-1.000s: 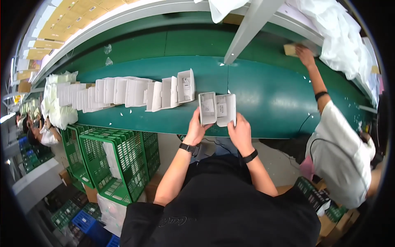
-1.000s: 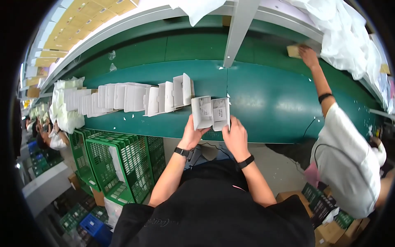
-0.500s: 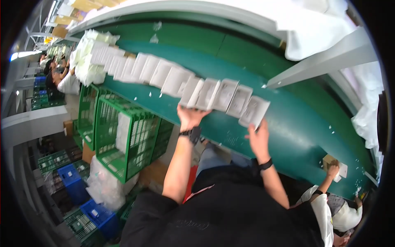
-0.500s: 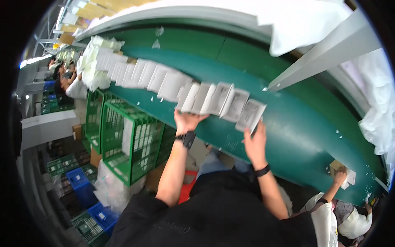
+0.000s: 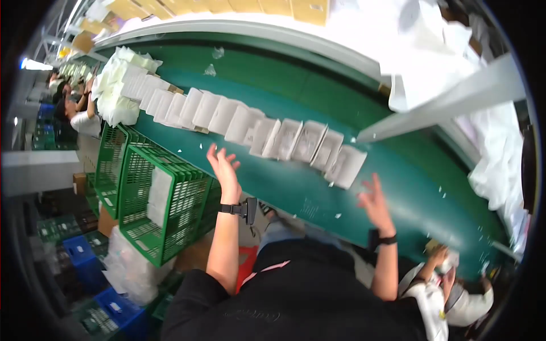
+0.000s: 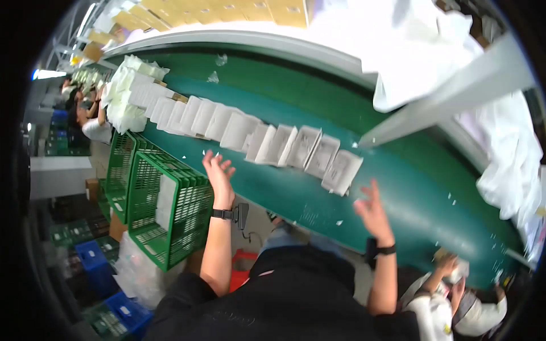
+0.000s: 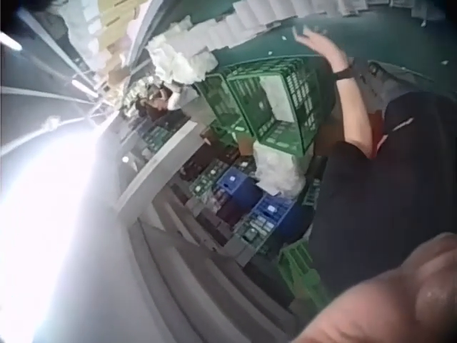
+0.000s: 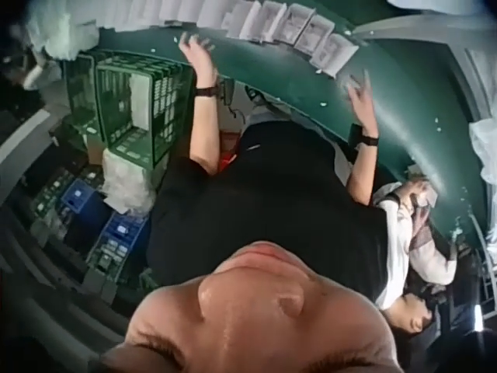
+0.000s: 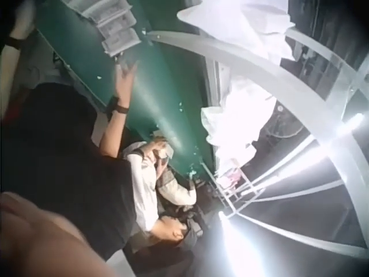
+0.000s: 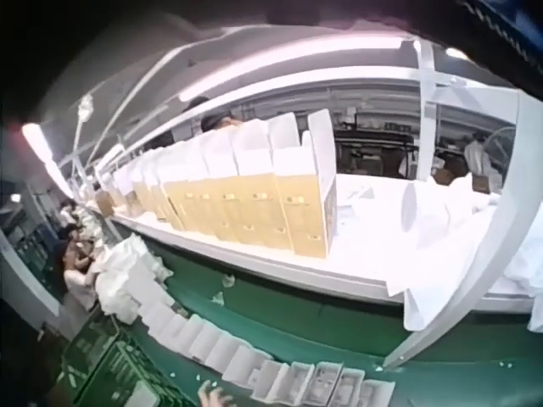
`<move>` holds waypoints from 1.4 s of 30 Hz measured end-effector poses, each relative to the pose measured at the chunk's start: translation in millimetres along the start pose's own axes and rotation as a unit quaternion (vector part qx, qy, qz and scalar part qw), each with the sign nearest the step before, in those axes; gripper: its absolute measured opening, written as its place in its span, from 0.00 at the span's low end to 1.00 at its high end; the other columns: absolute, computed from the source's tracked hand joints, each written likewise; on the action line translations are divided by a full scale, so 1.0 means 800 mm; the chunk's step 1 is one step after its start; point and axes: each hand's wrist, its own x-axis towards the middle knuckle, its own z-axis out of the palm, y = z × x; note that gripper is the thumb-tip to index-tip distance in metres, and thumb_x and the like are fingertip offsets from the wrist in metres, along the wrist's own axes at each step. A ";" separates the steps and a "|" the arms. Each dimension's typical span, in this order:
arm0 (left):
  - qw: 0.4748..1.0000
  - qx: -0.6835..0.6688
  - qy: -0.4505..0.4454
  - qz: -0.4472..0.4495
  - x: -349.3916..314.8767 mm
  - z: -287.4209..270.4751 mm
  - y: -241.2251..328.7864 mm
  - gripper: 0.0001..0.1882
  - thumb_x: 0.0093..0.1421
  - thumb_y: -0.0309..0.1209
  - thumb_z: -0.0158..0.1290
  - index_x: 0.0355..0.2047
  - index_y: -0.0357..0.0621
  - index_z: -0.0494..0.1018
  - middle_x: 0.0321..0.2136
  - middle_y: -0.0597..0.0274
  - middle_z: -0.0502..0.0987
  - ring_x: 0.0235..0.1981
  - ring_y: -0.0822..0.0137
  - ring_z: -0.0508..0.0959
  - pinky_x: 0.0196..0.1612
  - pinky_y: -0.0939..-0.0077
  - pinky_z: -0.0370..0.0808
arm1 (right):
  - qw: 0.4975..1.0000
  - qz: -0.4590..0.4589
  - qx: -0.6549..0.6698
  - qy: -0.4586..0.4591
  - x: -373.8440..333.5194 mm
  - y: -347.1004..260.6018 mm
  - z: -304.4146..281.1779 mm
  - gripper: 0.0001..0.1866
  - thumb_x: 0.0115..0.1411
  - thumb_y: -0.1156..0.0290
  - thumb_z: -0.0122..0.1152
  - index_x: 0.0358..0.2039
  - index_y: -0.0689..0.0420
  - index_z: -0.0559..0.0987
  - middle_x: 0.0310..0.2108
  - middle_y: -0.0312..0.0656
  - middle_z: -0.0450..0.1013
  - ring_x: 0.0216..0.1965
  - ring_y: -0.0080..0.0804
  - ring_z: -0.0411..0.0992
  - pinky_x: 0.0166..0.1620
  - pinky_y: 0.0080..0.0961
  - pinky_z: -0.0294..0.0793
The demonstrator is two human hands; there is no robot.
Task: The person moves a green crate onto the table, then picks up white packages from the crate and places them into cardboard boxes. They repeat this process, folding the flaps of the boxes closed and arranging them on the table.
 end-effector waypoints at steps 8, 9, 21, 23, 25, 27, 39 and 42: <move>0.748 0.331 -0.576 -0.006 -0.042 0.051 0.109 0.14 0.69 0.31 0.48 0.38 0.40 0.83 0.21 0.66 0.77 0.21 0.78 0.72 0.27 0.82 0.69 | 0.984 0.046 0.027 0.172 0.159 -0.013 -0.124 0.30 0.70 0.61 0.60 0.68 0.60 0.68 0.52 0.46 0.78 0.46 0.30 0.78 0.45 0.28 0.82; 0.705 0.349 -0.617 -0.033 -0.046 0.062 0.084 0.14 0.69 0.31 0.49 0.35 0.40 0.84 0.22 0.65 0.79 0.23 0.77 0.75 0.28 0.81 0.72 | 0.980 0.023 0.012 0.198 0.191 -0.016 -0.138 0.30 0.70 0.61 0.60 0.68 0.60 0.68 0.52 0.46 0.77 0.47 0.32 0.78 0.47 0.30 0.81; 0.643 0.553 -0.530 -0.008 -0.090 -0.081 -0.341 0.15 0.65 0.43 0.51 0.45 0.57 0.83 0.35 0.46 0.84 0.40 0.40 0.83 0.45 0.45 0.81 | 0.725 -0.357 -0.514 0.287 0.470 -0.034 -0.177 0.32 0.60 0.67 0.66 0.64 0.54 0.68 0.54 0.57 0.70 0.49 0.55 0.74 0.53 0.41 0.78; 0.694 0.507 -0.510 -0.033 -0.097 -0.092 -0.378 0.15 0.65 0.43 0.52 0.45 0.56 0.83 0.35 0.45 0.84 0.39 0.40 0.83 0.44 0.45 0.81 | 0.717 -0.345 -0.526 0.300 0.463 -0.054 -0.145 0.32 0.60 0.65 0.67 0.64 0.53 0.69 0.53 0.56 0.71 0.49 0.56 0.75 0.52 0.42 0.78; 0.751 0.488 -0.443 -0.037 -0.110 -0.108 -0.399 0.14 0.66 0.41 0.51 0.46 0.55 0.83 0.34 0.45 0.84 0.38 0.40 0.83 0.42 0.45 0.81 | 0.699 -0.335 -0.514 0.367 0.467 -0.062 -0.123 0.33 0.59 0.62 0.67 0.65 0.50 0.69 0.51 0.56 0.73 0.49 0.58 0.76 0.51 0.44 0.79; 0.779 0.476 -0.403 -0.054 -0.133 -0.129 -0.412 0.14 0.67 0.40 0.52 0.46 0.53 0.83 0.33 0.43 0.83 0.38 0.40 0.83 0.42 0.45 0.80 | 0.695 -0.272 -0.546 0.381 0.470 -0.059 -0.130 0.34 0.59 0.60 0.67 0.65 0.49 0.68 0.49 0.56 0.74 0.49 0.59 0.76 0.51 0.44 0.79; 0.775 0.508 -0.367 -0.084 -0.133 -0.164 -0.372 0.15 0.67 0.37 0.51 0.50 0.49 0.81 0.33 0.44 0.84 0.38 0.42 0.84 0.43 0.48 0.81 | 0.761 -0.180 -0.550 0.294 0.524 -0.029 -0.272 0.32 0.59 0.45 0.67 0.54 0.58 0.81 0.47 0.62 0.80 0.43 0.59 0.80 0.51 0.48 0.78; 0.773 0.520 -0.360 -0.042 -0.123 -0.152 -0.332 0.16 0.67 0.36 0.52 0.52 0.48 0.80 0.35 0.44 0.84 0.39 0.43 0.84 0.44 0.49 0.81 | 0.696 -0.225 -0.598 0.326 0.481 -0.035 -0.276 0.30 0.61 0.47 0.66 0.51 0.61 0.82 0.46 0.61 0.80 0.44 0.58 0.80 0.51 0.48 0.77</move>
